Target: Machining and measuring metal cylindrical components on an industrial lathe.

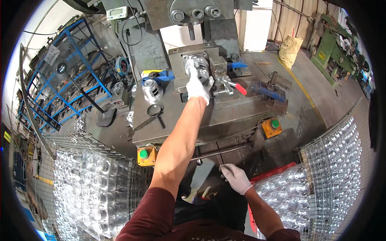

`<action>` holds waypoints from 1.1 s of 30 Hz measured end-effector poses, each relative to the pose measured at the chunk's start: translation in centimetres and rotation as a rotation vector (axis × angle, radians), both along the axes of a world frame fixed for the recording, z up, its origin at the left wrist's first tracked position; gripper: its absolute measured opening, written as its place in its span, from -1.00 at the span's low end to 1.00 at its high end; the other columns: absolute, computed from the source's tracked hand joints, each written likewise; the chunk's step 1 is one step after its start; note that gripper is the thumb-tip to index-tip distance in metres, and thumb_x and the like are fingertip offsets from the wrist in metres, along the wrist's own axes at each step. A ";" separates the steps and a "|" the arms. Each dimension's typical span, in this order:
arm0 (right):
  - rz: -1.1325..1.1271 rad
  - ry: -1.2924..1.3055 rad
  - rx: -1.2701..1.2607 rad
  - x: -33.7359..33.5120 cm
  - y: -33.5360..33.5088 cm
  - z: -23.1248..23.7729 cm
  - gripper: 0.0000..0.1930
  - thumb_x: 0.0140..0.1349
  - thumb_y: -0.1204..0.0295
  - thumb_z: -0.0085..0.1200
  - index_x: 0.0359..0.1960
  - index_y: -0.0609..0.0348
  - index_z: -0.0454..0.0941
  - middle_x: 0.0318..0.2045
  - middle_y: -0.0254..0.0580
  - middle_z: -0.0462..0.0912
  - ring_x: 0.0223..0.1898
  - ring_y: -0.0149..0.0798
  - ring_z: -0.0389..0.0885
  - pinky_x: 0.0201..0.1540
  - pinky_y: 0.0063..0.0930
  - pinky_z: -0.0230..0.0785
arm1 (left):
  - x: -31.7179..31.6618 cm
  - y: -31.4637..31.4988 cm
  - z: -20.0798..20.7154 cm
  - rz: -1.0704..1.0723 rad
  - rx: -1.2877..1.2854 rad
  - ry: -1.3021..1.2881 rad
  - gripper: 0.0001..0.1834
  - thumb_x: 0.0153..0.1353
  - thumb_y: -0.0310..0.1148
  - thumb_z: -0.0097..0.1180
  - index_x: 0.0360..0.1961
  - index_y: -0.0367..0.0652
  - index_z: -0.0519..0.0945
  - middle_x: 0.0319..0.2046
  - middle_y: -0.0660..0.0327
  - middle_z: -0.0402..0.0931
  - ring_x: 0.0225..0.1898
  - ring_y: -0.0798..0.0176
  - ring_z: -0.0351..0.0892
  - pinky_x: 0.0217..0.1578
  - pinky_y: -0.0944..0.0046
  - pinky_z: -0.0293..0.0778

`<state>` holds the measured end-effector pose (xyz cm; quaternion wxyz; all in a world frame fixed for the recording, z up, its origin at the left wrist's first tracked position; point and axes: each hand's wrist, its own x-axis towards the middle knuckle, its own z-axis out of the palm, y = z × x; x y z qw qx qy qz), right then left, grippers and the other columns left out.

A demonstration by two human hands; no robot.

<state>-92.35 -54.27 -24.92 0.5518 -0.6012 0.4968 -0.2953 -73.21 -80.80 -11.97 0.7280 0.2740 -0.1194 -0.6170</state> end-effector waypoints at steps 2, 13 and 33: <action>-0.025 0.034 -0.175 0.5 -0.5 0.6 -0.70 0.35 0.32 -0.01 -0.02 0.26 0.48 -0.17 -0.21 0.61 -0.22 -0.37 0.60 -0.16 -0.48 0.46 | 1.1 -1.2 -0.2 0.032 -0.057 0.014 -0.39 0.23 0.07 0.10 0.19 -0.03 0.32 0.12 0.19 0.34 0.11 0.12 0.30 0.05 -0.10 0.36; -0.493 0.747 -1.107 1.9 -27.0 14.2 -0.65 0.40 0.19 -0.24 -0.13 0.20 0.50 -0.17 0.11 0.58 -0.14 0.12 0.56 -0.02 -0.09 0.35 | 2.6 -2.1 -0.8 -0.230 0.015 -0.088 -0.26 0.20 0.15 0.07 0.26 -0.06 0.22 0.09 -0.01 0.34 -0.04 -0.23 0.41 -0.10 -0.12 0.39; -0.332 1.012 -0.922 -7.2 -14.6 5.7 -0.53 0.34 0.27 -0.14 0.19 0.35 0.29 0.17 0.17 0.34 0.21 0.12 0.29 0.25 -0.17 0.14 | 17.4 29.2 -7.7 0.407 -0.031 -2.103 -0.28 0.12 -0.26 0.21 0.24 -0.37 0.23 0.15 -0.26 0.28 0.19 -0.29 0.27 0.20 -0.02 0.22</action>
